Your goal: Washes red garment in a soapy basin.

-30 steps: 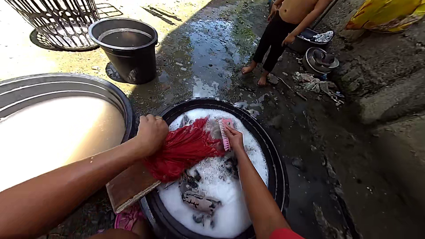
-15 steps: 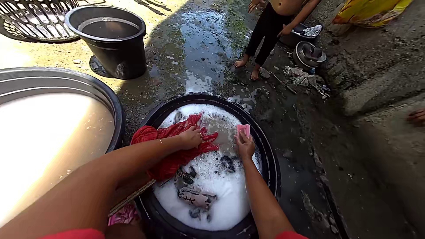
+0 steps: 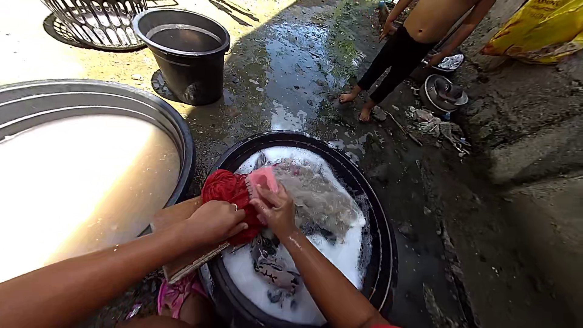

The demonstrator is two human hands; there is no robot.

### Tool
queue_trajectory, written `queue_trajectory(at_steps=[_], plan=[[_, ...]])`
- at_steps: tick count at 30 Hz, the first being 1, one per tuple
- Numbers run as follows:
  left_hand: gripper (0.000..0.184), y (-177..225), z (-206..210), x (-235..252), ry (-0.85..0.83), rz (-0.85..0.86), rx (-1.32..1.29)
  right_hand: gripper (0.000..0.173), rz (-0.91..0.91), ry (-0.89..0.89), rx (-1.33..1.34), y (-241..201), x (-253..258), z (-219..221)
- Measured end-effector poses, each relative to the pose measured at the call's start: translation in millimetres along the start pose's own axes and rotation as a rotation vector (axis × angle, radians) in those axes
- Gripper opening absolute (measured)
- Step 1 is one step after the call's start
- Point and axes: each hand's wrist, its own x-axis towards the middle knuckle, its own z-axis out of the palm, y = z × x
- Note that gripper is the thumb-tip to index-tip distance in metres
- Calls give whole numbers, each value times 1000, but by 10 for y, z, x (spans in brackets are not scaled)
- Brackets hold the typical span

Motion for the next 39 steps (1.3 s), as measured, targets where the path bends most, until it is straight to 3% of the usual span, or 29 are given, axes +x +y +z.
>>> queue_trajectory(at_steps=[2, 5, 7, 9, 11, 13, 14, 18, 20, 22, 24, 26, 28, 30, 32, 34, 36, 39], plan=[[48, -67, 109, -88, -42, -114, 11, 28, 78, -181, 33, -147, -9, 86], [47, -116, 241, -153, 38, -112, 65, 35, 438, -255, -281, 482, 260, -147], [48, -73, 231, -133, -14, -126, 66, 40, 645, -265, -410, 847, 386, -312], [48, -53, 177, -115, -56, -143, 70, 38, 559, -198, -329, 671, 336, -258], [48, -26, 137, -97, -85, -160, 58, 32, 274, -138, -97, 161, 108, -73], [47, -28, 146, -98, -88, -164, 54, 31, 130, -197, 6, -173, -105, 21], [47, -31, 155, -100, -87, -168, 51, 32, 151, -211, -36, -112, -113, -4], [46, 26, 124, -97, -121, -199, 56, 41, 608, -297, -380, 726, 201, -352], [46, 64, 92, -93, -154, -219, 60, 39, 580, -260, -336, 575, 226, -342], [45, 47, 96, -82, -136, -207, 70, 33, 333, -165, -98, 118, 69, -169], [44, 32, 113, -80, -127, -192, 67, 32, 191, -203, 68, -208, -143, -34], [45, 6, 128, -82, -116, -181, 79, 34, 261, -239, -50, -75, -158, -51], [45, -2, 103, -45, -128, -190, 72, 38, 485, -332, -290, 353, 33, -253], [46, -18, 68, 52, -125, -177, 21, 39, 642, -330, -316, 733, 155, -498], [46, -24, -66, 182, -39, -76, -71, 34, 663, -83, 83, 840, 196, -682], [44, 100, -349, 298, 130, 83, -245, 47, 630, 29, 744, 580, 255, -904], [43, 316, -700, 388, 320, 194, -387, 71, 526, -62, 1261, 250, 328, -1114], [39, 596, -1265, 431, 553, 295, -436, 63, 364, -277, 1353, -267, 539, -1472]])
